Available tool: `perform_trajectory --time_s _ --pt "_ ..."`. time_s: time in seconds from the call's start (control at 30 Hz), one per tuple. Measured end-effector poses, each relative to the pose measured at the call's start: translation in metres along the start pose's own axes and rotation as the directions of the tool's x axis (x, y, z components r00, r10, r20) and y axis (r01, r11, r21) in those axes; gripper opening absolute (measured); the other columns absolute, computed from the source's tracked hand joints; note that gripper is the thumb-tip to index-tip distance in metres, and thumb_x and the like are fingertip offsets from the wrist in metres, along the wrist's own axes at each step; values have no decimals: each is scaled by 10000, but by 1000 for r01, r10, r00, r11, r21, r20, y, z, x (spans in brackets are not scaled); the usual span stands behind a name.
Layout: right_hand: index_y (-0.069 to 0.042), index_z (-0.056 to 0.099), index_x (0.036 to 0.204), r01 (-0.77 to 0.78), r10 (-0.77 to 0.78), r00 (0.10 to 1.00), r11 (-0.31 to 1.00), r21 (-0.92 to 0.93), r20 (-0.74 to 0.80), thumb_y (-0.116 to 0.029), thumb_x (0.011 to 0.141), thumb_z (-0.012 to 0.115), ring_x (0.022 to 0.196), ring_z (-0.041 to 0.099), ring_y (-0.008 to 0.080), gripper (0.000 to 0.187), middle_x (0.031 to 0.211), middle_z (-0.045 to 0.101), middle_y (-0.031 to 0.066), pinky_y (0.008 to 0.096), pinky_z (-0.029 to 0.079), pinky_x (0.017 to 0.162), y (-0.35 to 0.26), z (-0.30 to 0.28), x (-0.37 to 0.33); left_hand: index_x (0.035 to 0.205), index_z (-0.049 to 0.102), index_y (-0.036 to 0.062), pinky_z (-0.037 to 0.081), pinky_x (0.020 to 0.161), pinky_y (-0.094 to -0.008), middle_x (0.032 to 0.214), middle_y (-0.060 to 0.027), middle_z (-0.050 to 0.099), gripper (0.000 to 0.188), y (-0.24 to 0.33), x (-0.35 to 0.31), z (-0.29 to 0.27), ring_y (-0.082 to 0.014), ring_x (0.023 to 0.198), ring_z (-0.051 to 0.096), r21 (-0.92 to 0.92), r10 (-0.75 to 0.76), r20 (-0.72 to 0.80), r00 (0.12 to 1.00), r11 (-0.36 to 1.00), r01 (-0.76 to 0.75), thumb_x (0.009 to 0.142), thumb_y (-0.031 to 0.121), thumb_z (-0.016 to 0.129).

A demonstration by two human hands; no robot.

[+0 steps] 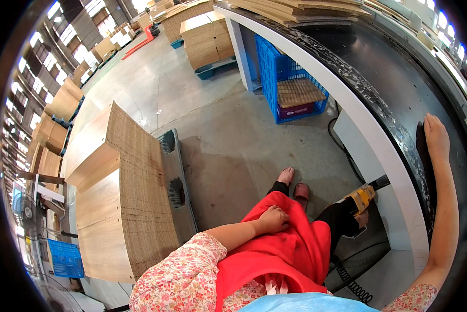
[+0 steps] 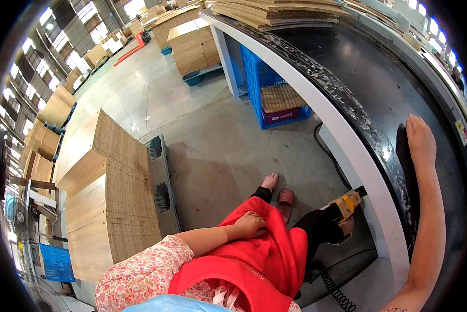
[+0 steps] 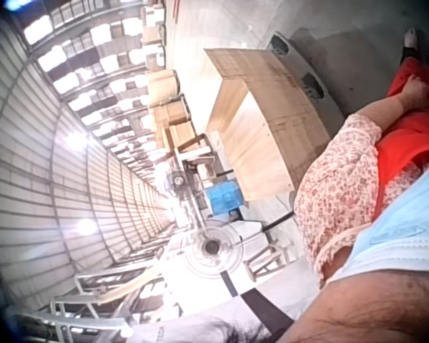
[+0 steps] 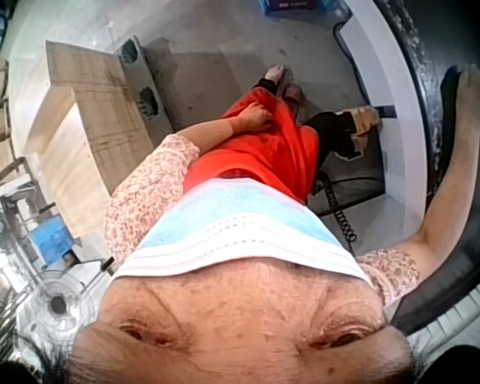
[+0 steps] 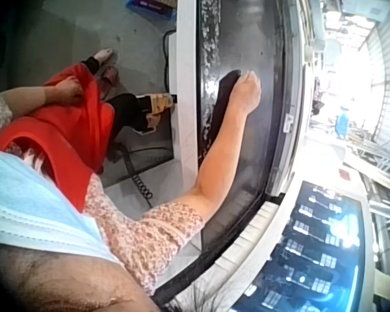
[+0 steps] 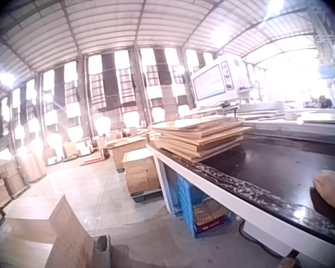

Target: The person edges wooden panels by feeding them one by one into an edge banding machine and stacking the finished panels on a pallet.

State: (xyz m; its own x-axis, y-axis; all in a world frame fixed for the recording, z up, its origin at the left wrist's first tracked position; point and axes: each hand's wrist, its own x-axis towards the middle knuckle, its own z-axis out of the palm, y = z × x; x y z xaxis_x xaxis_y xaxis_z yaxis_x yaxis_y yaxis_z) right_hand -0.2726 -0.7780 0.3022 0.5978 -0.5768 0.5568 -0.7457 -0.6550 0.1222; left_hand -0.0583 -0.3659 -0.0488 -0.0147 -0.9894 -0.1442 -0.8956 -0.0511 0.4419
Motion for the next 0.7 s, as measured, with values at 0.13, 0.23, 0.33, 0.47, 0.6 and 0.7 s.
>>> perform_trajectory --time_s 0.13,0.23,0.33,0.47,0.6,0.7 --pt "5 628 1052 -10 10 1000 1000 6 17 -250 969 471 953 601 368 311 1045 630 172 427 493 805 -4 -1 1 897 680 103 402 945 -401 950 -99 679 251 -2 0 3 -258 996 612 11 0 -3 1000 1000 0 799 329 636" --pt "5 631 1057 -12 12 1000 1000 1 14 -249 968 472 956 604 367 312 1053 632 175 426 496 807 -4 -4 1 901 681 104 402 945 -401 953 -99 679 256 -2 0 4 -256 1001 611 15 4 -13 1000 1000 -4 798 335 637" --pt "6 633 1060 -14 14 1000 1000 -1 18 -248 969 472 955 606 368 314 1059 633 176 425 499 805 -4 -3 0 896 680 103 402 944 -402 952 -97 679 254 -2 1 4 -255 1003 609 12 5 -18 1000 1000 -5 795 332 637" --pt "10 630 1060 -16 16 1000 1000 6 1 -249 971 469 949 606 372 318 1058 632 176 426 500 798 -4 -3 -1 888 679 101 403 939 -402 946 -96 680 251 -2 1 3 -256 999 609 5 3 -4 1000 1000 -3 794 329 636" --pt "12 626 1060 -13 13 1000 1000 11 8 -252 972 468 946 602 376 320 1051 630 178 429 498 792 -5 -4 0 882 679 100 406 933 -401 937 -98 680 248 -2 1 3 -258 987 611 -4 17 -20 1000 1000 -17 793 327 636" --pt "12 622 1059 -8 8 1000 1000 11 9 -254 972 467 943 599 378 319 1046 628 177 432 496 786 -4 -3 0 883 679 100 406 932 -400 937 -98 680 248 -2 1 2 -257 985 611 -2 14 -13 1000 1000 -14 793 327 636"
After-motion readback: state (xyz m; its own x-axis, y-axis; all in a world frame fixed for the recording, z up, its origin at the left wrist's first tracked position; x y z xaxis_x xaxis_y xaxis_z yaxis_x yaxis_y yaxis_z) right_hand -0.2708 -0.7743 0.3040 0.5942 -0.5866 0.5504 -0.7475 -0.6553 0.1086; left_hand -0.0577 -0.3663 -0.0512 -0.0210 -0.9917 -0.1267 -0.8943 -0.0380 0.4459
